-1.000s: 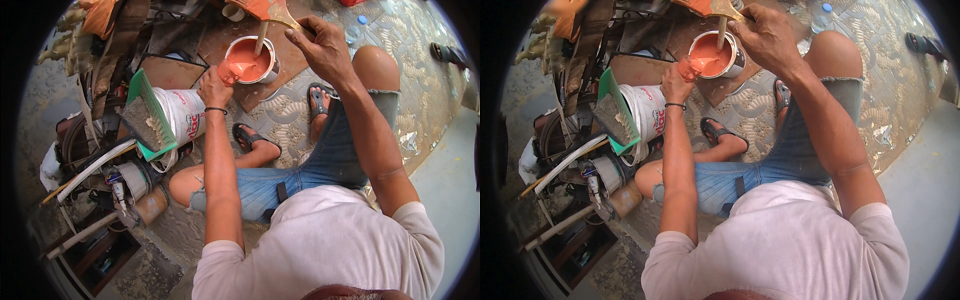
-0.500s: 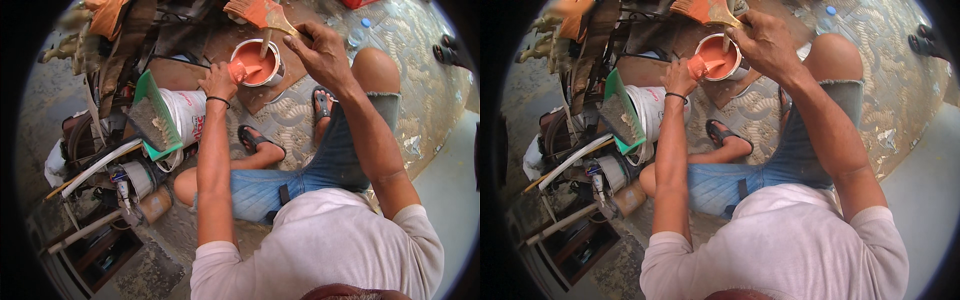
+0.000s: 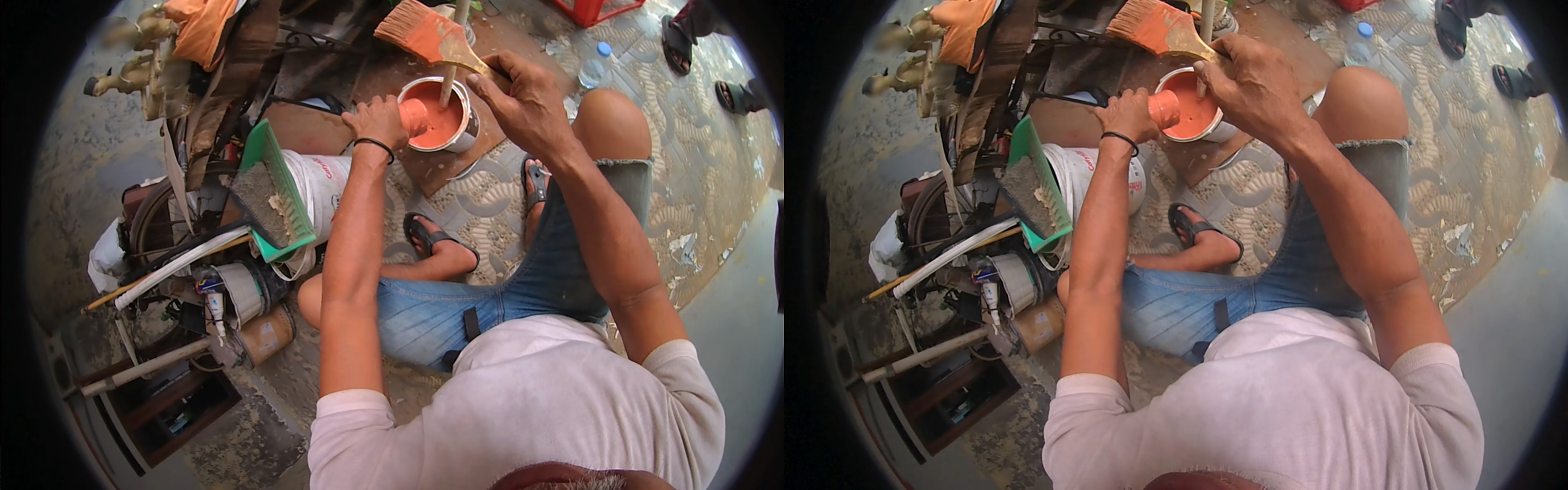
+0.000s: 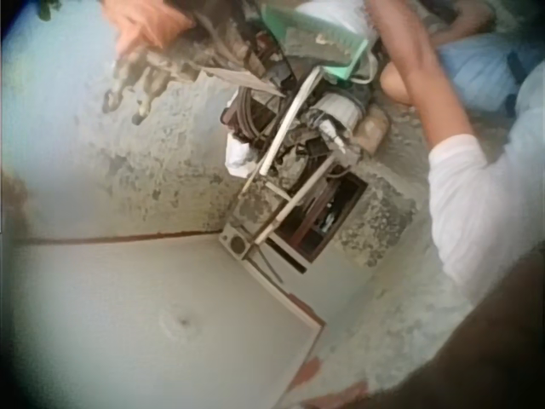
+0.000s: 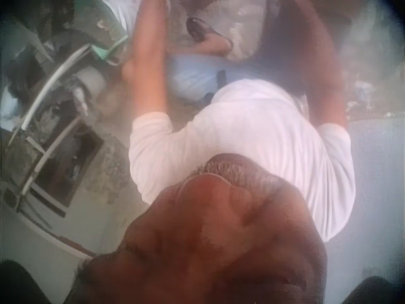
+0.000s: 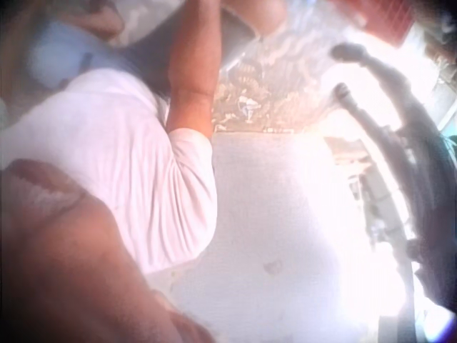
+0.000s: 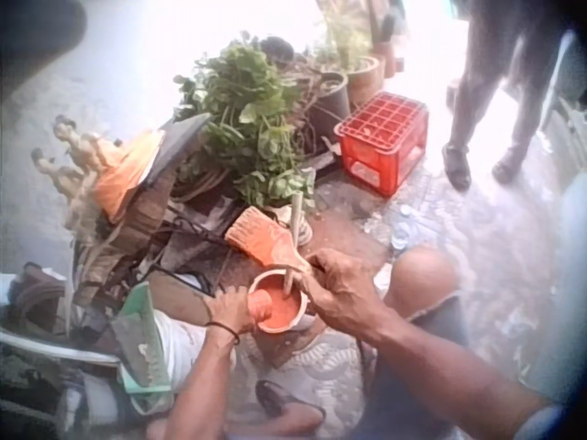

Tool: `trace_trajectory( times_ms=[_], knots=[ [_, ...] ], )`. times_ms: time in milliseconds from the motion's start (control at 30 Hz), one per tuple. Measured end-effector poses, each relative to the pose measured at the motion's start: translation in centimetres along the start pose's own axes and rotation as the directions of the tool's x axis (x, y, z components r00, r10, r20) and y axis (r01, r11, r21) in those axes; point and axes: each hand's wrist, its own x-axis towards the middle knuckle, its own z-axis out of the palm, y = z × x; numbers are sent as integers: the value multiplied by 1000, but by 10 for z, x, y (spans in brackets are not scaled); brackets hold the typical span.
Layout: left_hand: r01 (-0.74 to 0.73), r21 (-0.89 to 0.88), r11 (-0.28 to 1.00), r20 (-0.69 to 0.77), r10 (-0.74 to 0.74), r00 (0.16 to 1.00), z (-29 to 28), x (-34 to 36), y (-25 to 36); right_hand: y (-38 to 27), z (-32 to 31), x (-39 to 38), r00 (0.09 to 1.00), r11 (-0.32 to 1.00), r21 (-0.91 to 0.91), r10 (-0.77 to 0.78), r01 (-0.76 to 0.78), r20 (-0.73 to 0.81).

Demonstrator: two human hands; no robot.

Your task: The person pours orange paint from a small cup into a larger bucket and stirs the mixture with a stick. The person continues to stir the paint thoroughly.

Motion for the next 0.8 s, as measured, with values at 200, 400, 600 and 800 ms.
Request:
trace_trajectory(
  times_ms=[200, 400, 600, 800],
  knots=[
    [4, -23, 1000, 43, -3, 999, -20, -1, 5, -2, -6, 1, 1000, 995, -104, -7, 5, -18],
    [20, -54, 998, 48, -18, 999, -16, 4, 3, -5, -4, 0, 999, 997, -67, 46, -45, 12],
    [18, -72, 997, 71, -13, 997, -23, 5, 8, 1, -5, 1, 1000, 999, -37, -6, 5, -10],
    [6, -47, 999, 91, -1, 996, -25, 4, 11, 2, -5, 1, 1000, 997, -78, 1, -2, -12]
  ],
)
